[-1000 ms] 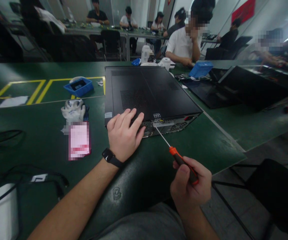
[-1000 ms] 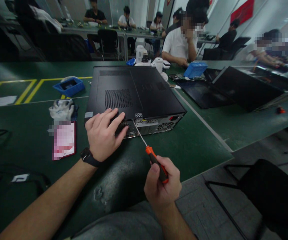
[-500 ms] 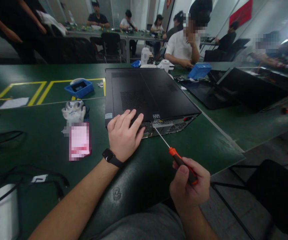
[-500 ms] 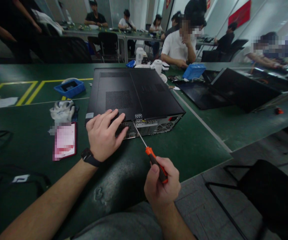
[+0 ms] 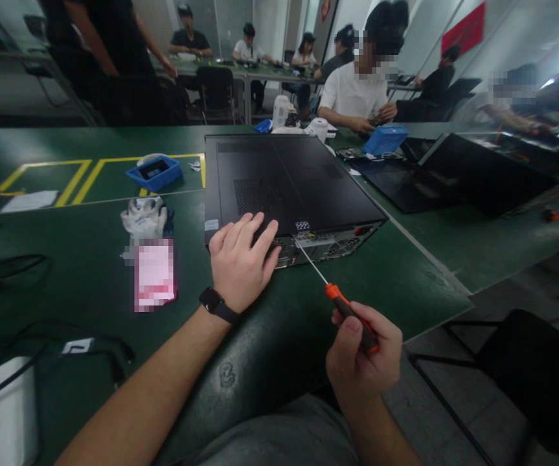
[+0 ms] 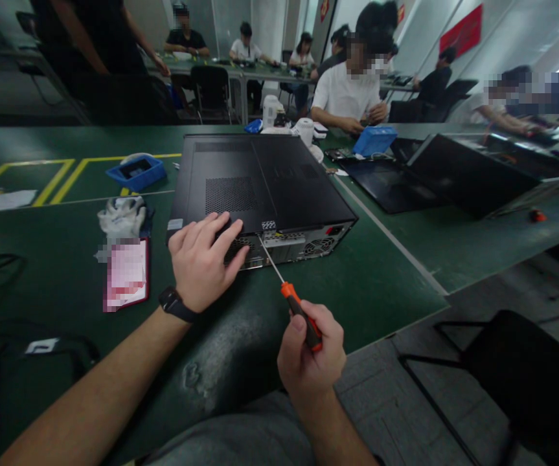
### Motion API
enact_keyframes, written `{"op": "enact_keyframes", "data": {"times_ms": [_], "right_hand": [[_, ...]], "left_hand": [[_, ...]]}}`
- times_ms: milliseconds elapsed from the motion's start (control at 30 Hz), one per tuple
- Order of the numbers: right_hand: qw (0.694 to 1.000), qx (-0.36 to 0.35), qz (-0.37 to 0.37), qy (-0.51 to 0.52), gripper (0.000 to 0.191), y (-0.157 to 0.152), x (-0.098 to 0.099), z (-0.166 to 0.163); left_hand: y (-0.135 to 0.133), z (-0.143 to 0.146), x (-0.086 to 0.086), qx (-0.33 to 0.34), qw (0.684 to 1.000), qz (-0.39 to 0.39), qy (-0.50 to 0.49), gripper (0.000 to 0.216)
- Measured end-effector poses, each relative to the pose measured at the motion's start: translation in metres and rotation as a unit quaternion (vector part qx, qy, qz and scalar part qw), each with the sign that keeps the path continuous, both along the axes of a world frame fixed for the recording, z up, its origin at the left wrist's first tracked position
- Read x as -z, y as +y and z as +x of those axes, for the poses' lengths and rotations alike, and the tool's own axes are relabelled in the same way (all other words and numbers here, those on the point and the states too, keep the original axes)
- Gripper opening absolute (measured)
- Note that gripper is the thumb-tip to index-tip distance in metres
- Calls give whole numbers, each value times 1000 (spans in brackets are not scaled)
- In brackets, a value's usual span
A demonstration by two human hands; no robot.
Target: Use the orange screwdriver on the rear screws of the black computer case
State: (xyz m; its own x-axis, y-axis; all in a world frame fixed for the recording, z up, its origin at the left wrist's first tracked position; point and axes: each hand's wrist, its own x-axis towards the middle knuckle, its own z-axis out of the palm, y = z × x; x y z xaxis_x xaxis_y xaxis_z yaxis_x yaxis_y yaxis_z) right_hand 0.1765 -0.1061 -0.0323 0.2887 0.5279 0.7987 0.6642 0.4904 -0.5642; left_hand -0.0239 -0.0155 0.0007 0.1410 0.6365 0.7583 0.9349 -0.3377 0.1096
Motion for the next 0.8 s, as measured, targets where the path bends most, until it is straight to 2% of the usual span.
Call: {"op": "enact_keyframes", "data": {"times_ms": [300,500,567,800], "right_hand": [[998,-56,4,-16,27,2,-2,1],[998,33,-30,-40,20,-2,-7,1],[998,37,-39,-38,18,-3,-9,1],[998,-48,1,-44,30,2,-14,2]], "left_hand": [[0,1,-1,-2,1000,5,6,40],[0,0,0,7,1000,-11,-11,42],[0,0,0,7,1000,-12,-14,43],[0,0,1,10,1000,-12,-15,43]]}}
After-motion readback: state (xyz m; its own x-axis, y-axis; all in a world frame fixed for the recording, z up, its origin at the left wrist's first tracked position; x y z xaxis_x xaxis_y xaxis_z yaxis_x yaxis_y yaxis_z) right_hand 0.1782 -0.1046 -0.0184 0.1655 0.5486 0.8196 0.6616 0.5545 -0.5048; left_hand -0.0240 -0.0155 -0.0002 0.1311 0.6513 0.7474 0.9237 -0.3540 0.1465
